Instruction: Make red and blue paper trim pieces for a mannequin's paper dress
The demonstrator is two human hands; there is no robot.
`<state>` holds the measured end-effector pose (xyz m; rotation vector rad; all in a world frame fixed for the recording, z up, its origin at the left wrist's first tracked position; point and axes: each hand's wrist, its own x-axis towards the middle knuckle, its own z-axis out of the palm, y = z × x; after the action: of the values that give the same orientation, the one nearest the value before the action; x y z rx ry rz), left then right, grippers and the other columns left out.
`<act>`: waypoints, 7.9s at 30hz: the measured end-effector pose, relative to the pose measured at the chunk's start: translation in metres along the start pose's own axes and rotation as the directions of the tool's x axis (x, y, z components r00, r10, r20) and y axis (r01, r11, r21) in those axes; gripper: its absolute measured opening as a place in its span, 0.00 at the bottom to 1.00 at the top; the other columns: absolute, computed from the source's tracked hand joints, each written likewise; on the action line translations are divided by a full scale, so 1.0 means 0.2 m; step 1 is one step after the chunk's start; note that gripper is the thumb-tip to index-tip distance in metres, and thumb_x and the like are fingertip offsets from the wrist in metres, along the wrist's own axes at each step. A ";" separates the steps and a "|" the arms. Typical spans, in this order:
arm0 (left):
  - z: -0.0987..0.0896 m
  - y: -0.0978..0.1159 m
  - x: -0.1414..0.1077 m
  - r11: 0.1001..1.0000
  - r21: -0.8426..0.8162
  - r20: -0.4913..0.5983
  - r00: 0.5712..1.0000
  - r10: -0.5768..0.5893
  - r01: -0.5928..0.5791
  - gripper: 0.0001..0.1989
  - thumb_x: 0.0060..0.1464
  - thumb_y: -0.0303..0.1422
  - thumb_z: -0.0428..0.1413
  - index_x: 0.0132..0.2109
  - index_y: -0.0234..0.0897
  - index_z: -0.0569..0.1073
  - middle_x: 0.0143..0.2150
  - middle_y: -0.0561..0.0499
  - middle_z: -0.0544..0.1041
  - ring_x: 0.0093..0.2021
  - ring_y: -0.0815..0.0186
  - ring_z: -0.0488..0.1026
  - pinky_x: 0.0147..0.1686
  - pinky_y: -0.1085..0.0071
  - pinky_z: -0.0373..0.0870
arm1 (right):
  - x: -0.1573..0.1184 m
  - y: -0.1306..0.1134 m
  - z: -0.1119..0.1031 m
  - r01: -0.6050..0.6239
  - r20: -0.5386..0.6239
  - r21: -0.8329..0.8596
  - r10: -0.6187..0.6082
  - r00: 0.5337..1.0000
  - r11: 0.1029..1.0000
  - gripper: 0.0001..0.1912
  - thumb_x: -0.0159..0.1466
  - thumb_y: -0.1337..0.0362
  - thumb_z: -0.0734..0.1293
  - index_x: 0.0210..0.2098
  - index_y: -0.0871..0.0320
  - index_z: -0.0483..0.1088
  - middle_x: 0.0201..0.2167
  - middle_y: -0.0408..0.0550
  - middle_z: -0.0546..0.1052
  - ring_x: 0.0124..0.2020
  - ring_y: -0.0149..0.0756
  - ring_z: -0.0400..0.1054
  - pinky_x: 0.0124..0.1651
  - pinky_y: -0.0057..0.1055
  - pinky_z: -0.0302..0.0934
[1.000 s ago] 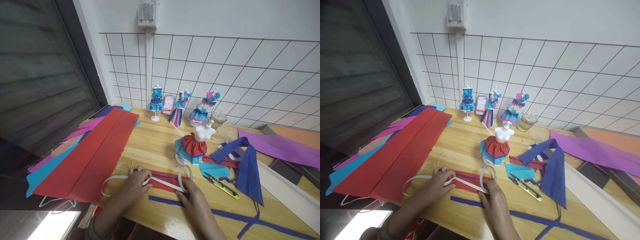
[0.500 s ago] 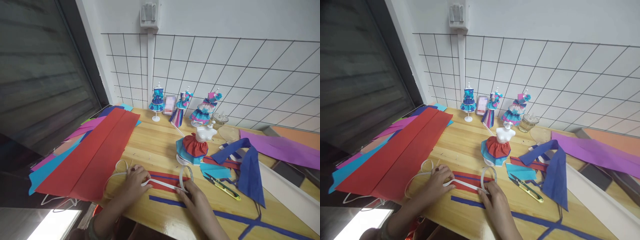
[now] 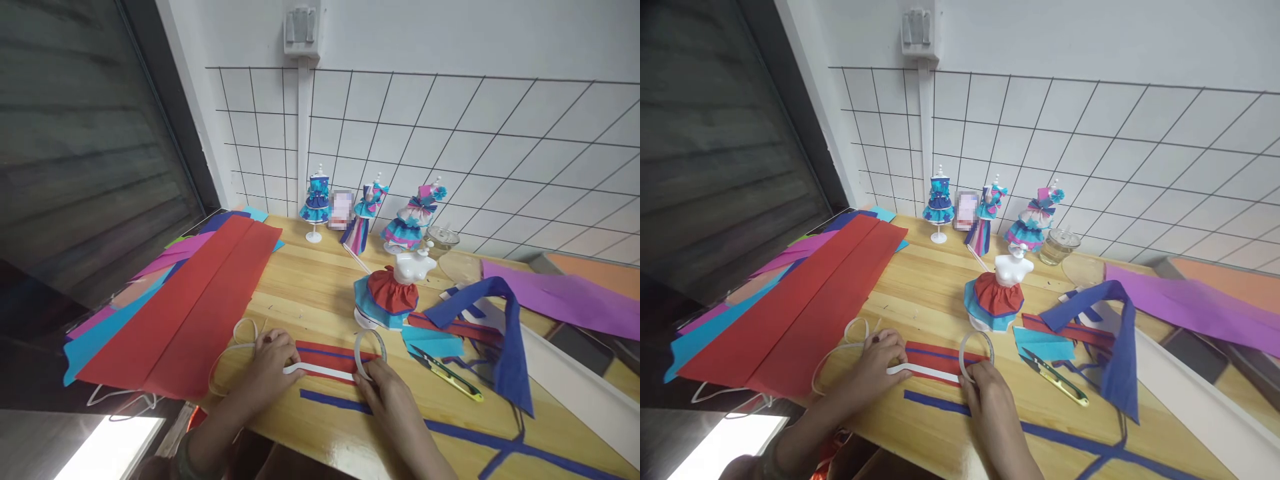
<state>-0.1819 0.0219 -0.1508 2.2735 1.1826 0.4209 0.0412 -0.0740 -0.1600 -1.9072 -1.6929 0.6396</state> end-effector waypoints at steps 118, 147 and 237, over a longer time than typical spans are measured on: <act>-0.12 0.01 0.05 0.873 -0.413 0.290 0.946 -0.144 0.260 0.17 0.53 0.37 0.48 0.45 0.35 0.75 0.40 0.49 0.76 0.41 0.63 0.70 0.41 0.72 0.63 | 0.02 -0.02 -0.06 -0.103 0.103 0.188 0.085 0.991 0.977 0.18 0.64 0.51 0.54 0.33 0.56 0.67 0.30 0.48 0.72 0.32 0.37 0.65 0.36 0.28 0.57; -0.05 0.02 -0.04 0.786 -0.446 0.324 0.896 -0.304 0.429 0.15 0.49 0.45 0.51 0.29 0.36 0.66 0.21 0.58 0.63 0.20 0.72 0.59 0.21 0.75 0.56 | 0.02 0.02 -0.04 -0.151 0.063 0.188 0.141 0.988 0.971 0.18 0.62 0.52 0.56 0.35 0.56 0.71 0.34 0.50 0.77 0.35 0.40 0.70 0.38 0.30 0.60; -0.02 0.11 -0.03 0.962 -0.272 0.075 0.997 0.010 0.011 0.13 0.61 0.35 0.41 0.31 0.37 0.64 0.32 0.53 0.68 0.35 0.67 0.64 0.36 0.72 0.57 | 0.08 0.00 -0.07 -0.125 0.078 0.111 0.116 0.990 0.986 0.16 0.61 0.54 0.57 0.29 0.58 0.69 0.24 0.46 0.74 0.27 0.36 0.66 0.30 0.28 0.56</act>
<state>-0.1730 0.0072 -0.1356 2.0335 1.0196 0.4630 0.0513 -0.0590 -0.1499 -1.9356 -1.5554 0.8440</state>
